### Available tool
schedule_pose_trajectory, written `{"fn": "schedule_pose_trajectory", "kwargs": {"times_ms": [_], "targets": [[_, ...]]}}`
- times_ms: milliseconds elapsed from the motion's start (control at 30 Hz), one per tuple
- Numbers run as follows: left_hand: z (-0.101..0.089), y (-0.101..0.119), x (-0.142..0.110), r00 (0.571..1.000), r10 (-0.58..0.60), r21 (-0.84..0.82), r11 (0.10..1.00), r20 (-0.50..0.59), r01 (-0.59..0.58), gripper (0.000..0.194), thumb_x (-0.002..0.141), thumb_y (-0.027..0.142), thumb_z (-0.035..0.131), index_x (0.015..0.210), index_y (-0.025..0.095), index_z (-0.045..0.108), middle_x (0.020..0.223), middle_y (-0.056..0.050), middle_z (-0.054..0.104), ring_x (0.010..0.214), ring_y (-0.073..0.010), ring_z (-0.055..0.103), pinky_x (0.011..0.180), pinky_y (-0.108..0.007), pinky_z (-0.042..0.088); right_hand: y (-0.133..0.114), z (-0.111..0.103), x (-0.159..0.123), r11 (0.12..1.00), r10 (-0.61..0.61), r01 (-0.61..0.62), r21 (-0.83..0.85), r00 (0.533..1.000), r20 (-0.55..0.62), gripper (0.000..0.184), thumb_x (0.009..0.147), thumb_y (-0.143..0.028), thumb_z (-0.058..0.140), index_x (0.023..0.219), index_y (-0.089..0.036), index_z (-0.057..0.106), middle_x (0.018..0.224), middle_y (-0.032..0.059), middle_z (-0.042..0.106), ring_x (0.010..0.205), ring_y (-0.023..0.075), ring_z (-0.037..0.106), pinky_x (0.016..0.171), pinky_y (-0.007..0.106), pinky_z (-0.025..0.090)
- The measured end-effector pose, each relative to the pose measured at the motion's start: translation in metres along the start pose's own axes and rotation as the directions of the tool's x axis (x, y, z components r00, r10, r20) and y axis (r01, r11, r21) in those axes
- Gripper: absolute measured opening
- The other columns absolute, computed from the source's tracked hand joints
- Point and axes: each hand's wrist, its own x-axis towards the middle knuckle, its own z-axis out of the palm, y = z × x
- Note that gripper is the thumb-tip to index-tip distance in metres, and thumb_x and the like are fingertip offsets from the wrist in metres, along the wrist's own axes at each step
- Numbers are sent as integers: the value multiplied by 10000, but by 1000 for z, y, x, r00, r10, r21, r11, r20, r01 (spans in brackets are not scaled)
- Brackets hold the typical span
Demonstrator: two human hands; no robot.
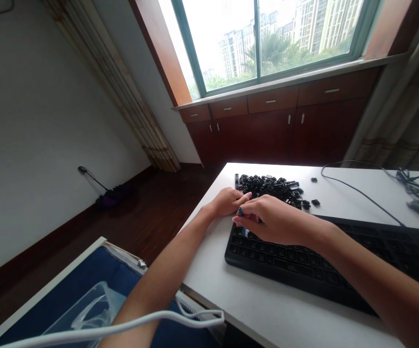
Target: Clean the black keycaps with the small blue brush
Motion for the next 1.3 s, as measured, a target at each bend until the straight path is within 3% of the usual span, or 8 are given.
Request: {"fn": "schedule_pose_trajectory", "kwargs": {"times_ms": [167, 433, 833, 1300], "targets": [[-3, 3, -1, 1000, 3, 4, 1000, 3, -3, 624, 937, 493, 365, 500, 115, 602, 473, -20, 548, 485, -79, 425, 529, -224, 302, -2, -9, -2, 1000, -5, 5, 2, 1000, 12, 331, 952, -341, 464, 732, -160, 632, 629, 20, 604, 536, 92, 465, 564, 257, 337], [-9, 10, -1, 1000, 13, -22, 1000, 28, -13, 369, 774, 376, 593, 531, 105, 656, 469, -9, 556, 505, -95, 485, 523, -217, 317, -2, -19, -5, 987, 75, -75, 140, 997, 5, 347, 958, -380, 450, 901, -157, 711, 733, 62, 683, 615, 129, 575, 604, 263, 394], [-4, 2, 1, 999, 33, 58, 998, 41, -35, 302, 701, 350, 593, 516, 111, 589, 487, 10, 518, 530, -88, 459, 531, -214, 286, 3, -15, -5, 1000, 28, -28, 12, 999, 32, 393, 977, -391, 385, 795, -151, 638, 707, 53, 638, 584, 109, 516, 607, 250, 371], [-3, -1, 2, 998, 50, 17, 999, 39, -51, 312, 747, 318, 532, 520, 117, 606, 479, 13, 527, 516, -90, 463, 534, -211, 310, 0, -14, -3, 996, 8, -4, -84, 999, 49, 341, 973, -357, 363, 747, -164, 530, 694, 29, 572, 597, 101, 445, 619, 256, 331]]}}
